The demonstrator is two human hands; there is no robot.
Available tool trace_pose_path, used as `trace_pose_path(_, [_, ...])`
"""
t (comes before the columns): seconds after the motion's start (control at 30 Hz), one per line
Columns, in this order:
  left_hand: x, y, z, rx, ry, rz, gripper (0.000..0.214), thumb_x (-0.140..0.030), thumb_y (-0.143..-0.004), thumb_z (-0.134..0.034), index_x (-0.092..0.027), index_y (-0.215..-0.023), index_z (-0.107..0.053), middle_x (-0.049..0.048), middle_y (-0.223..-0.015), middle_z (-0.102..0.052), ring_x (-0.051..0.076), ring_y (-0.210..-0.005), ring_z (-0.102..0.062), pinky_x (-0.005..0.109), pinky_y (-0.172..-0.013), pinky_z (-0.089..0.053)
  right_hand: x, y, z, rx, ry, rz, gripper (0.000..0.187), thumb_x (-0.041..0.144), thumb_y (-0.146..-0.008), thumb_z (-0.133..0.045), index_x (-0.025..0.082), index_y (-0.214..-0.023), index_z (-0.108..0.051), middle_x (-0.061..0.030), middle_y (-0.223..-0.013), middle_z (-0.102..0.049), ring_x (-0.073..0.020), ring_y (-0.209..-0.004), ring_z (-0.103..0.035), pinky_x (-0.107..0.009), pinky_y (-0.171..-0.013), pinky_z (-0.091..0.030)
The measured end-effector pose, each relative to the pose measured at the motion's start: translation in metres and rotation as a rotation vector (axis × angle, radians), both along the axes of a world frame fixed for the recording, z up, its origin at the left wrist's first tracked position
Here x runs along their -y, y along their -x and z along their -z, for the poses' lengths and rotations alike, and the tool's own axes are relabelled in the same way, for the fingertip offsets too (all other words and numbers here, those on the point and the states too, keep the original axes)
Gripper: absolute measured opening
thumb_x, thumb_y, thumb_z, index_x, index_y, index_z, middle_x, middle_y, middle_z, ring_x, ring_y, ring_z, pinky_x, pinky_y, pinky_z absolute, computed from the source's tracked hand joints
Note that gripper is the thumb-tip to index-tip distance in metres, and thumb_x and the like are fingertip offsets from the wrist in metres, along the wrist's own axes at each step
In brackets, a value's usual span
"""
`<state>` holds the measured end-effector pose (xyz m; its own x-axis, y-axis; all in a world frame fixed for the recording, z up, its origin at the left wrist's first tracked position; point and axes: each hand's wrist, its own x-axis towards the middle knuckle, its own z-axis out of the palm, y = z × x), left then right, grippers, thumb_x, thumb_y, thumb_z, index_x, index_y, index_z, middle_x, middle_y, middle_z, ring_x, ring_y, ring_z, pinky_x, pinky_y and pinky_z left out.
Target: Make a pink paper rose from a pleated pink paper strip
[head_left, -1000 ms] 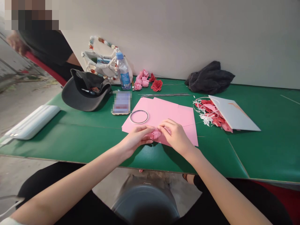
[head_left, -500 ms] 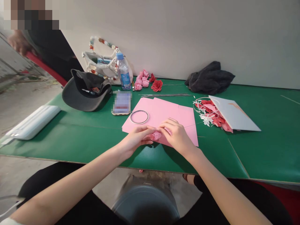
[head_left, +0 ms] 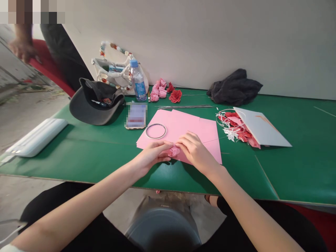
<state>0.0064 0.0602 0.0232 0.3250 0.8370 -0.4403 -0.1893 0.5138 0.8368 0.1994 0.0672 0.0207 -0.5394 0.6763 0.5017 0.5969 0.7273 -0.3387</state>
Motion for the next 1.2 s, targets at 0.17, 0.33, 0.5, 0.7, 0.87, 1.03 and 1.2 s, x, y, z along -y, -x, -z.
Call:
trace_pose_path(0.17, [-0.001,0.001,0.000,0.002,-0.005,0.008,0.019,-0.034,-0.076,-0.081,-0.018,-0.085,-0.074,0.0005,-0.085,-0.069,0.010,-0.074,-0.063,0.022,-0.073,-0.054,-0.001,0.001,-0.002,-0.096,0.097,0.033,0.016,0.011,-0.096,-0.052,0.019,-0.086,-0.061,-0.0048,-0.086,-0.066,-0.0193,-0.086,-0.061,-0.036,-0.084,-0.052])
trace_pose_path(0.33, [0.000,0.001,0.001,0.003,-0.025,0.011,0.019,-0.035,-0.076,-0.081,-0.019,-0.085,-0.075,0.0008,-0.085,-0.069,0.009,-0.074,-0.062,0.021,-0.072,-0.054,0.002,0.004,-0.005,-0.151,0.128,0.078,0.012,0.015,-0.093,-0.060,0.018,-0.082,-0.062,-0.0035,-0.083,-0.067,-0.0181,-0.082,-0.063,-0.033,-0.078,-0.051])
trace_pose_path(0.5, [0.000,0.001,0.005,0.002,-0.037,0.020,0.018,-0.035,-0.078,-0.080,-0.019,-0.086,-0.075,-0.0001,-0.084,-0.068,0.009,-0.074,-0.062,0.021,-0.072,-0.054,0.004,0.006,-0.004,-0.129,0.095,0.106,0.013,0.013,-0.091,-0.062,0.019,-0.079,-0.062,-0.0036,-0.082,-0.068,-0.0196,-0.083,-0.062,-0.036,-0.082,-0.051])
trace_pose_path(0.7, [-0.001,0.001,0.006,0.004,-0.035,0.034,0.017,-0.033,-0.079,-0.079,-0.019,-0.087,-0.075,-0.0006,-0.082,-0.068,0.009,-0.074,-0.063,0.022,-0.074,-0.054,0.005,0.005,-0.007,-0.088,0.055,0.104,0.014,0.009,-0.091,-0.058,0.018,-0.080,-0.062,-0.0037,-0.082,-0.069,-0.0196,-0.083,-0.062,-0.040,-0.092,-0.050])
trace_pose_path(0.87, [0.000,0.000,0.006,0.009,-0.027,0.042,0.018,-0.034,-0.078,-0.079,-0.019,-0.086,-0.074,0.0001,-0.081,-0.070,0.010,-0.074,-0.064,0.022,-0.073,-0.053,0.012,0.010,-0.007,0.141,-0.139,0.135,0.020,0.010,-0.095,-0.048,0.016,-0.086,-0.065,-0.0065,-0.086,-0.071,-0.0218,-0.086,-0.064,-0.049,-0.108,-0.039])
trace_pose_path(1.03, [0.001,-0.001,0.005,0.005,-0.018,0.005,0.018,-0.034,-0.079,-0.078,-0.020,-0.088,-0.074,0.0003,-0.084,-0.071,0.011,-0.072,-0.064,0.023,-0.072,-0.053,0.006,0.006,-0.007,0.129,-0.224,0.227,0.020,0.012,-0.094,-0.046,0.020,-0.084,-0.061,-0.0047,-0.082,-0.070,-0.0216,-0.084,-0.064,-0.045,-0.103,-0.042])
trace_pose_path(1.2, [0.002,-0.001,-0.004,0.006,-0.020,0.000,0.020,-0.037,-0.080,-0.077,-0.020,-0.089,-0.073,0.0024,-0.088,-0.074,0.014,-0.080,-0.069,0.022,-0.071,-0.050,-0.030,-0.061,-0.014,0.023,-0.217,0.609,0.019,0.017,-0.091,-0.047,0.020,-0.077,-0.060,-0.0083,-0.080,-0.066,-0.0244,-0.079,-0.061,-0.040,-0.079,-0.046])
